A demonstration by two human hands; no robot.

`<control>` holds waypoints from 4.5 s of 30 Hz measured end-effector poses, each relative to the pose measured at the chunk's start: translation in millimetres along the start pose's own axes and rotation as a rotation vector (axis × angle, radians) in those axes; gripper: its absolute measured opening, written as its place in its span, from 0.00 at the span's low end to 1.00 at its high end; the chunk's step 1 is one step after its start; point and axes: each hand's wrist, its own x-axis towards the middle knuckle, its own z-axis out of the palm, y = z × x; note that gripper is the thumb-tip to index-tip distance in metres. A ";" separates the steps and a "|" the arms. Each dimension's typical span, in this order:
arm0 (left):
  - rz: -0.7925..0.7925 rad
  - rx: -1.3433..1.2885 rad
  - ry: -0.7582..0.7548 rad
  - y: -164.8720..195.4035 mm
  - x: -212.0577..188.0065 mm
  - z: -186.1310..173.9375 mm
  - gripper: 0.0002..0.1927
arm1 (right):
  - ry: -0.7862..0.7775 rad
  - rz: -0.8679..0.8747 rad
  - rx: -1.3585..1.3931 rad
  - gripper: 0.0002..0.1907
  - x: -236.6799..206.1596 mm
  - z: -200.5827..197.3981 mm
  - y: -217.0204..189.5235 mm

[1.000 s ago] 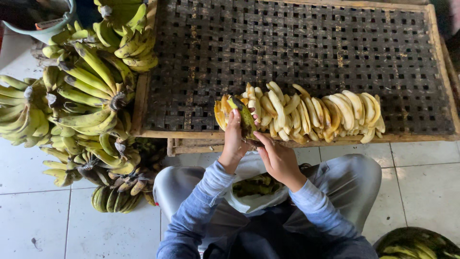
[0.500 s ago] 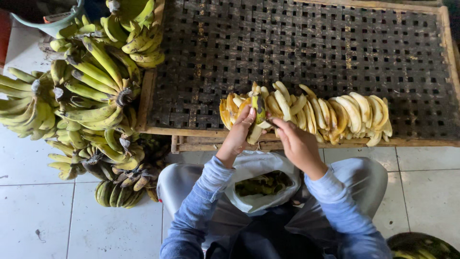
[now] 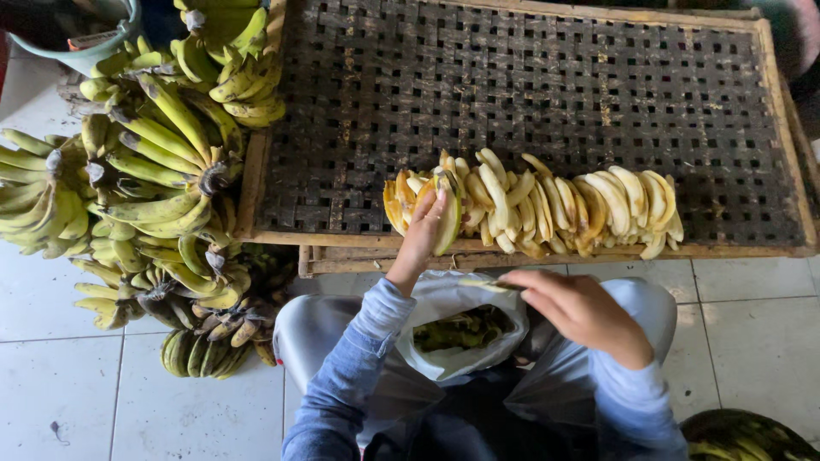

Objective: The person sits at a slatted wooden table and peels bananas one at a time, using a small paring knife to score the peel and by hand to strip it off. Peeled bananas are laid in a row on the table while discarded peels are dropped into a plastic bag between the person's legs.

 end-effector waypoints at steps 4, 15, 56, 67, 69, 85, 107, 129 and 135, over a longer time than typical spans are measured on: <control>0.091 0.245 0.119 -7.4 -8.4 0.1 0.18 | -0.108 -0.094 0.126 0.15 5.4 99.5 14.9; 0.376 0.319 -0.079 -37.3 -25.3 14.7 0.14 | 0.875 0.065 0.555 0.14 93.4 122.3 18.1; 0.162 0.199 -0.084 -0.7 -4.5 3.2 0.20 | 0.199 -0.178 0.358 0.10 26.5 83.1 51.2; -0.049 0.500 -0.547 18.2 -29.8 18.5 0.23 | 0.633 0.044 0.644 0.22 79.8 60.6 26.0; -0.073 0.480 -0.625 27.4 -35.2 22.8 0.24 | 0.559 0.024 0.636 0.20 85.0 53.8 22.8; -0.353 0.276 -0.805 56.5 -46.7 19.2 0.25 | 0.205 -0.093 0.768 0.15 73.0 21.4 20.8; -0.319 0.323 -0.574 61.1 -35.9 -0.2 0.27 | 0.431 0.054 0.813 0.07 71.2 55.9 53.6; 1.115 1.366 1.331 244.1 -10.4 -106.7 0.18 | -0.147 0.148 0.057 0.14 8.6 237.4 115.0; 0.391 1.296 2.076 315.6 -90.5 -202.9 0.62 | -0.204 0.230 -0.052 0.10 13.6 241.8 112.3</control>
